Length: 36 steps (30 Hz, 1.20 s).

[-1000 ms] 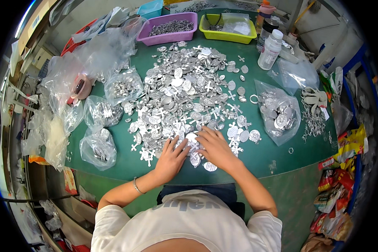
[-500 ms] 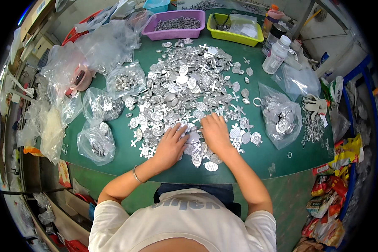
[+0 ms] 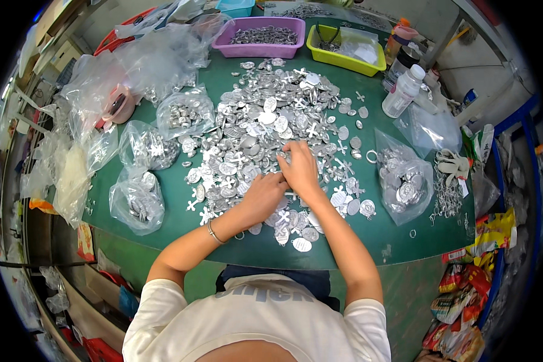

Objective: The person opens a plastic bottle and sets it down, then uses their hands to sort through a large pile of metal religious charms and crosses on a green workbench.

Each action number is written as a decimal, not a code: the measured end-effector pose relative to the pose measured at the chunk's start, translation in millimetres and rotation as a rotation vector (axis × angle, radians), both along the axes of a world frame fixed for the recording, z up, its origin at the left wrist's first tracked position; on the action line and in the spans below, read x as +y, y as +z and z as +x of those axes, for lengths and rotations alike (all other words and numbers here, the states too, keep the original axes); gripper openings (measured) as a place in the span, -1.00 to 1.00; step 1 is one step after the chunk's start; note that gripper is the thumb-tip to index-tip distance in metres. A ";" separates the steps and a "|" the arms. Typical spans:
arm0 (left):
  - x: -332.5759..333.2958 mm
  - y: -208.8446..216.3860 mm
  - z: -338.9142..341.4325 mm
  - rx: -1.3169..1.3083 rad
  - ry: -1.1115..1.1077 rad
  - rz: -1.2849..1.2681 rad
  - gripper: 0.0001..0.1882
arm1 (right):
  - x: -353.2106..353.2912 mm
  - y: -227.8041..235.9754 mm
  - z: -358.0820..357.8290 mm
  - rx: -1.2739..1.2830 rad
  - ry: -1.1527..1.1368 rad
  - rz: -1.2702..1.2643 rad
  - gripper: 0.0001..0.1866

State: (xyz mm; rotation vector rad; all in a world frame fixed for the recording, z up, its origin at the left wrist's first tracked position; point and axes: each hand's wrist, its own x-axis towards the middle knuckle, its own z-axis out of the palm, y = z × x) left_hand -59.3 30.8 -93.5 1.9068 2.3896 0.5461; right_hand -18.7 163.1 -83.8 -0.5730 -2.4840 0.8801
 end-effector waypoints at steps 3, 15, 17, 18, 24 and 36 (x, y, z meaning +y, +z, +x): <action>-1.0 -5.1 -0.3 -0.028 -0.004 0.063 -0.69 | -0.6 -4.8 -15.6 -0.197 0.003 0.410 -0.73; -31.3 11.6 -56.6 -1.644 0.488 0.471 -0.73 | 20.3 11.1 8.5 0.210 0.217 -1.501 -0.75; -34.2 9.4 -61.3 -1.274 0.508 0.432 -0.72 | 7.6 22.5 7.5 0.052 0.147 -1.478 -0.73; -32.6 8.0 -59.9 -0.866 0.476 0.420 -0.71 | 6.6 18.8 4.3 -0.067 0.128 -1.363 -0.72; -13.0 12.3 -57.3 -0.192 0.435 0.213 -0.63 | -24.2 -9.6 -19.1 -0.348 -0.031 0.209 -0.71; -13.2 -0.3 -97.8 -0.432 0.548 0.403 -0.79 | -10.0 -6.8 -17.3 -0.125 0.130 -0.142 -0.81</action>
